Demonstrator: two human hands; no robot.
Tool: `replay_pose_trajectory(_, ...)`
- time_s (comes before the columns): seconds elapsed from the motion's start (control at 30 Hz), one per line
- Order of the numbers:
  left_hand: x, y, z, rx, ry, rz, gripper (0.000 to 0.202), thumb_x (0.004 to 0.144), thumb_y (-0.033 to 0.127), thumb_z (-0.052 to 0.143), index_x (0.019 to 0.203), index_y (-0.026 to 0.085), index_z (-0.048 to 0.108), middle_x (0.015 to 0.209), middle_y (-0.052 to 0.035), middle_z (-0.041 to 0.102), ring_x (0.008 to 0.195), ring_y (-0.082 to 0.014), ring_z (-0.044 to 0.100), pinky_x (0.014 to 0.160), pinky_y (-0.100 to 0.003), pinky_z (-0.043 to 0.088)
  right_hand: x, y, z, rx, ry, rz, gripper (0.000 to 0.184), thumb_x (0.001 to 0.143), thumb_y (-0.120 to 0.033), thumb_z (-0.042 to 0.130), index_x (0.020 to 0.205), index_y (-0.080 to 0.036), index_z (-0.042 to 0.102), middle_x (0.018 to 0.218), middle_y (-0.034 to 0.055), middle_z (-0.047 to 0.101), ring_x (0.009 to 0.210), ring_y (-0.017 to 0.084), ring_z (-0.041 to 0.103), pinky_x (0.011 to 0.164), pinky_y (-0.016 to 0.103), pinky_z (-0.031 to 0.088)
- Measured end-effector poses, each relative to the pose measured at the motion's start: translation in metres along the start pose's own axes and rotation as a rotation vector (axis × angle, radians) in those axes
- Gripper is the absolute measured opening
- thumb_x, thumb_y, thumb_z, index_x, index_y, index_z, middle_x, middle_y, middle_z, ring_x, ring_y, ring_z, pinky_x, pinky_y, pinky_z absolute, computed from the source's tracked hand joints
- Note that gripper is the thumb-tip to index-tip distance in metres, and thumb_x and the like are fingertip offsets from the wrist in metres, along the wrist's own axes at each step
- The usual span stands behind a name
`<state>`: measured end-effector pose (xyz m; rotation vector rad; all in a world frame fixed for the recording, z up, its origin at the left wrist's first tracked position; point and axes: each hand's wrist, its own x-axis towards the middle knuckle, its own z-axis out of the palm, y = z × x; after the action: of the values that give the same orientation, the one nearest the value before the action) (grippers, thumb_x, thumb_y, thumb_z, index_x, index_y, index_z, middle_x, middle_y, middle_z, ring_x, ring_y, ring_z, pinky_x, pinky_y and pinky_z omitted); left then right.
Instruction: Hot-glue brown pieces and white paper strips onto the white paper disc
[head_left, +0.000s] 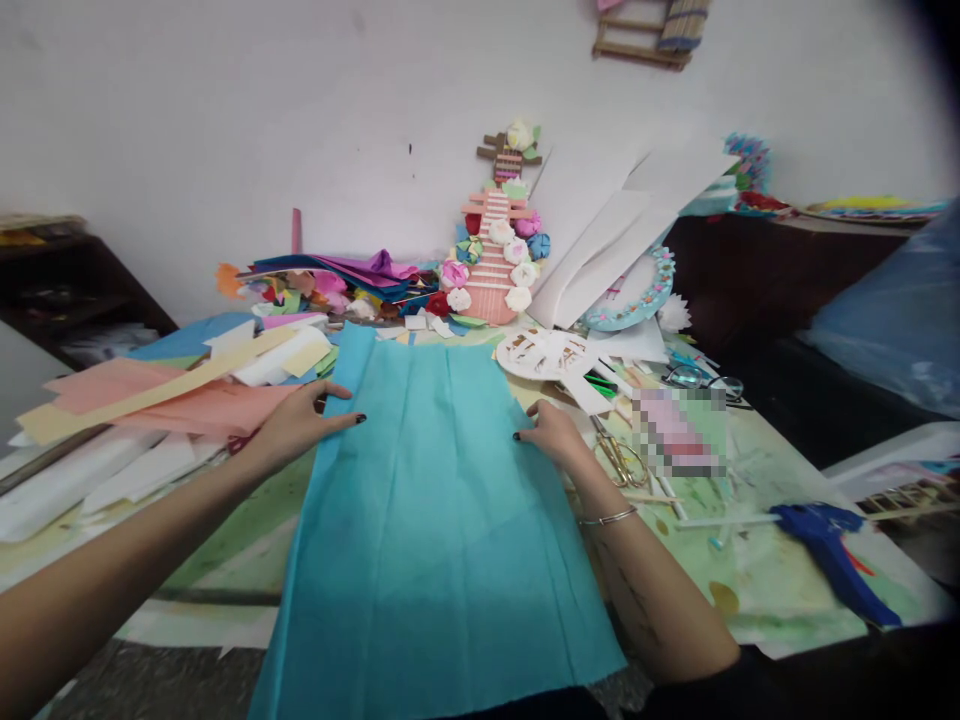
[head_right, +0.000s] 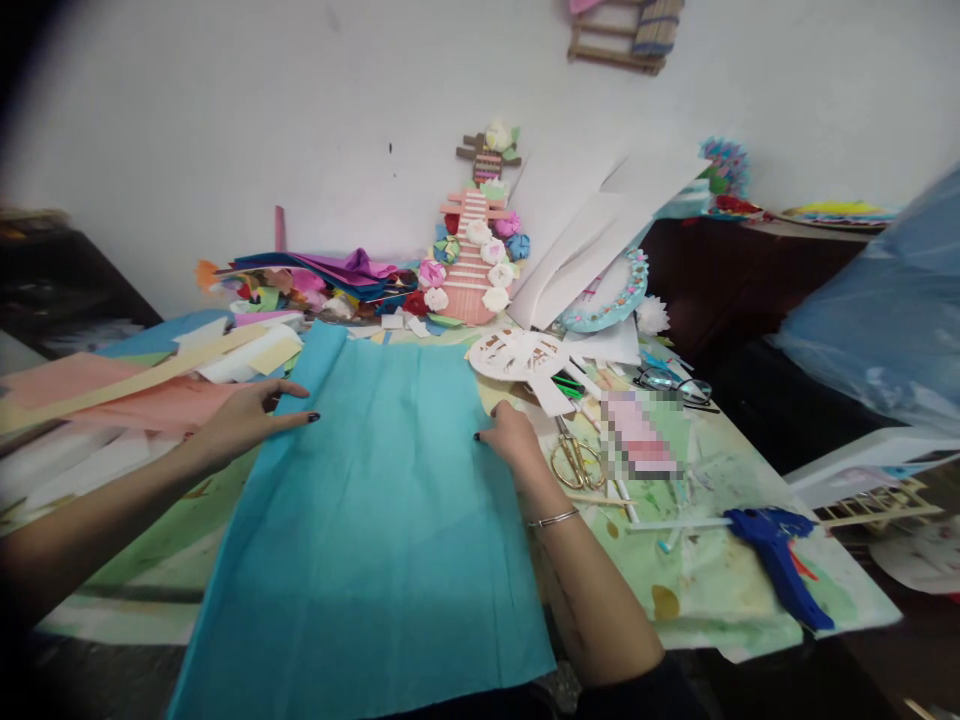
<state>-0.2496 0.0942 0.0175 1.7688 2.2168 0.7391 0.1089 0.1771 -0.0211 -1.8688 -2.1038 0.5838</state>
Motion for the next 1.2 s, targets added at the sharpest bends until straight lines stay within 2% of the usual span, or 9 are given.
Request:
replay_pose_trajectory(0.17,-0.004,-0.009,-0.031,-0.33,-0.107,-0.084,0.057,0.059,0.054,0.077,0.106,0.026,0.063,0.107,-0.0048,0.068,0.094,-0.0264,0.066,0.07,-0.032,0.056,0.007,0.004,-0.013,0.098,-0.005,0.002,0.023,0.076,-0.025,0.069,0.096,-0.015,0.066,0.086,0.0046,0.067,0.076,0.016,0.058,0.06,0.023,0.034)
replay_pose_trajectory(0.27,-0.006,-0.021,-0.047,-0.482,-0.112,-0.163,0.057,0.057,0.048,0.081,0.107,0.027,0.062,0.102,-0.0043,0.069,0.083,-0.0239,0.068,0.064,-0.033,0.058,0.009,0.009,-0.023,0.147,-0.02,-0.003,0.01,0.075,-0.026,0.065,0.074,-0.016,0.065,0.069,-0.0001,0.059,0.067,0.014,0.053,0.058,0.024,0.03)
replay_pose_trajectory(0.4,-0.006,-0.043,-0.053,-0.491,-0.074,-0.176,0.053,0.06,0.043,0.076,0.106,0.023,0.06,0.095,-0.0037,0.068,0.075,-0.0201,0.065,0.06,-0.03,0.054,0.01,0.015,-0.03,0.206,-0.062,-0.005,0.021,0.07,-0.023,0.065,0.055,-0.018,0.052,0.052,-0.0048,0.044,0.056,0.012,0.044,0.054,0.024,0.026)
replay_pose_trajectory(0.5,-0.003,-0.057,-0.044,-0.314,-0.097,-0.157,0.054,0.066,0.049,0.066,0.11,0.019,0.057,0.101,-0.0079,0.067,0.082,-0.023,0.066,0.066,-0.033,0.054,0.011,0.018,-0.028,0.252,-0.101,0.006,0.021,0.067,-0.022,0.066,0.054,-0.018,0.049,0.049,-0.0059,0.04,0.052,0.011,0.041,0.051,0.024,0.026)
replay_pose_trajectory(0.63,-0.002,-0.061,-0.014,0.125,-0.04,-0.048,0.06,0.071,0.062,0.05,0.109,0.015,0.057,0.111,-0.0161,0.065,0.1,-0.0313,0.064,0.086,-0.043,0.051,0.01,0.02,-0.026,0.309,-0.146,0.05,0.013,0.067,-0.023,0.066,0.061,-0.018,0.056,0.049,-0.0046,0.045,0.051,0.012,0.046,0.049,0.023,0.03)
replay_pose_trajectory(0.77,-0.016,-0.041,0.021,0.275,-0.022,-0.014,0.085,0.066,0.069,0.055,0.124,0.007,0.052,0.138,-0.0272,0.045,0.127,-0.0426,0.045,0.103,-0.051,0.04,0.009,0.021,-0.03,0.351,-0.172,0.078,0.01,0.065,-0.023,0.069,0.066,-0.017,0.06,0.051,-0.0027,0.05,0.054,0.013,0.05,0.049,0.022,0.034)
replay_pose_trajectory(0.83,-0.025,-0.025,0.031,0.45,-0.042,-0.007,0.087,0.07,0.069,0.052,0.13,0.006,0.048,0.145,-0.0288,0.034,0.133,-0.047,0.037,0.102,-0.055,0.039,0.008,0.021,-0.032,0.366,-0.181,0.091,0.009,0.067,-0.023,0.067,0.068,-0.016,0.061,0.052,-0.0027,0.051,0.053,0.013,0.05,0.048,0.022,0.034)
replay_pose_trajectory(1.0,-0.032,-0.001,0.033,0.597,-0.101,-0.004,0.063,0.084,0.05,0.04,0.128,0.006,0.05,0.14,-0.0291,0.04,0.128,-0.0463,0.043,0.087,-0.052,0.048,0.007,0.019,-0.037,0.38,-0.186,0.128,0.004,0.069,-0.02,0.061,0.069,-0.017,0.058,0.051,-0.0047,0.046,0.048,0.011,0.045,0.045,0.022,0.032)
replay_pose_trajectory(1.2,-0.02,-0.008,0.019,0.551,-0.165,0.027,0.039,0.08,0.039,0.043,0.096,0.012,0.065,0.105,-0.0207,0.065,0.098,-0.0364,0.063,0.077,-0.042,0.049,0.007,0.02,-0.039,0.406,-0.187,0.157,0.004,0.07,-0.019,0.06,0.069,-0.017,0.057,0.049,-0.006,0.042,0.045,0.01,0.042,0.043,0.022,0.031)
